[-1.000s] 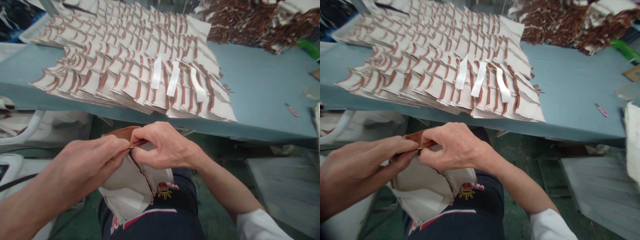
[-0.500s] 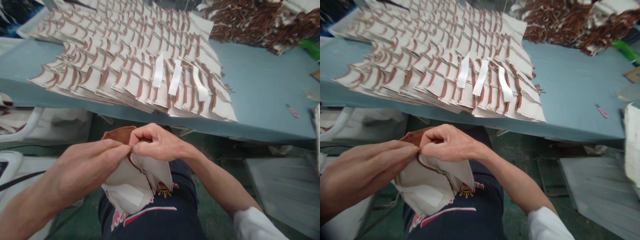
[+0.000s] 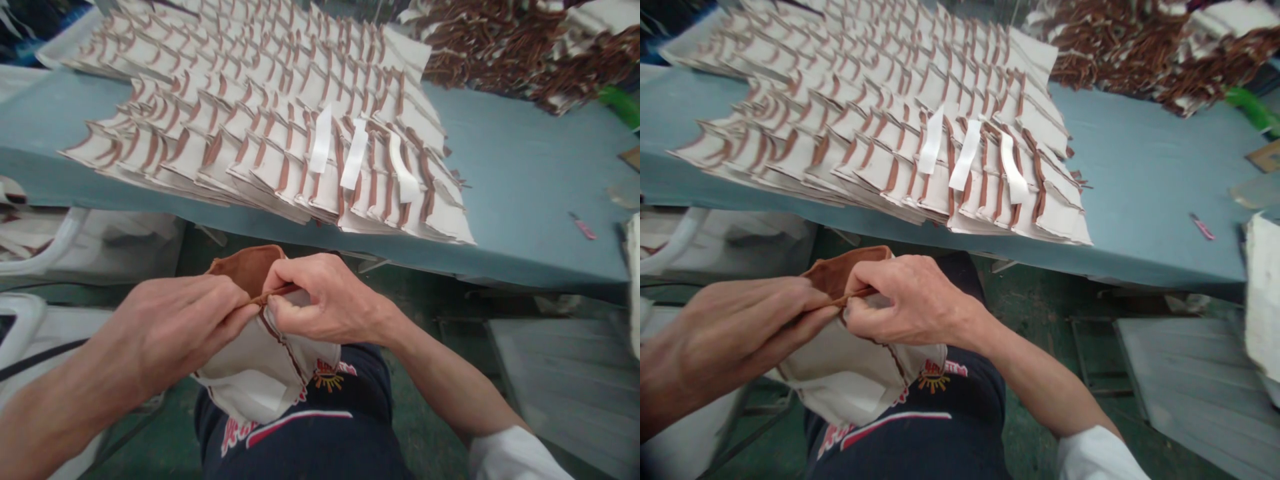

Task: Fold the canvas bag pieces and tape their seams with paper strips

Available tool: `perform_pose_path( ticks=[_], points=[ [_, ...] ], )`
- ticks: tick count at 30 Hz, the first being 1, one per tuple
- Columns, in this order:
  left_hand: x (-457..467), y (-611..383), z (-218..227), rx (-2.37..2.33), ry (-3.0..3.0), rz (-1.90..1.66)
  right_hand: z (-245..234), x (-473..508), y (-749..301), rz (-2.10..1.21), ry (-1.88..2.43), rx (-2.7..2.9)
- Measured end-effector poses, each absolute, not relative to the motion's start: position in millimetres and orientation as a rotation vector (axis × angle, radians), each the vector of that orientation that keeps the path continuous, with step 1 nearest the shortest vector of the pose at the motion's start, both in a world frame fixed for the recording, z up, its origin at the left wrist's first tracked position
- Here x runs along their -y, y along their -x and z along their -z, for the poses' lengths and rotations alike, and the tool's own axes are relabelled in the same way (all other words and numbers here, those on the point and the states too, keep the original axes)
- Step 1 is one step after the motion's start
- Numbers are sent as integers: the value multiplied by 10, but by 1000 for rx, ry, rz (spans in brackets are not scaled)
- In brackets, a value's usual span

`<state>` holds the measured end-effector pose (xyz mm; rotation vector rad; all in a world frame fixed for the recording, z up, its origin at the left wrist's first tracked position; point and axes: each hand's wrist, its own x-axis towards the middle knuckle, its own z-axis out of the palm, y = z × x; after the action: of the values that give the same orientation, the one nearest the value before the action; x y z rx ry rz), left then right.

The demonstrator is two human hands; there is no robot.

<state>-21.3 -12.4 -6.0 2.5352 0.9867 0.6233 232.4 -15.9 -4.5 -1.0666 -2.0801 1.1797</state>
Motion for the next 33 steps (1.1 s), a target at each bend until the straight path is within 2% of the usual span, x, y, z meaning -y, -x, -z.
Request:
perform_pose_path(
  ticks=[4,7,13,16,23,33],
  points=[
    [141,222,68,-814,-2632,-651,49,195,-2352,-1124,1018,2151],
    [101,215,17,-823,-2502,-624,40,218,-2365,-955,963,2258],
    [-48,171,-143,-819,-2114,-260,44,323,-2352,-467,957,2497],
    [-53,109,-201,-830,-2111,-226,1,369,-2377,-426,960,2552],
    [199,-86,-73,-907,-2499,-627,-10,222,-2521,-773,884,2471],
    [188,-109,74,-711,-1702,-815,179,-82,-2421,-1623,650,1855]
  ],
)
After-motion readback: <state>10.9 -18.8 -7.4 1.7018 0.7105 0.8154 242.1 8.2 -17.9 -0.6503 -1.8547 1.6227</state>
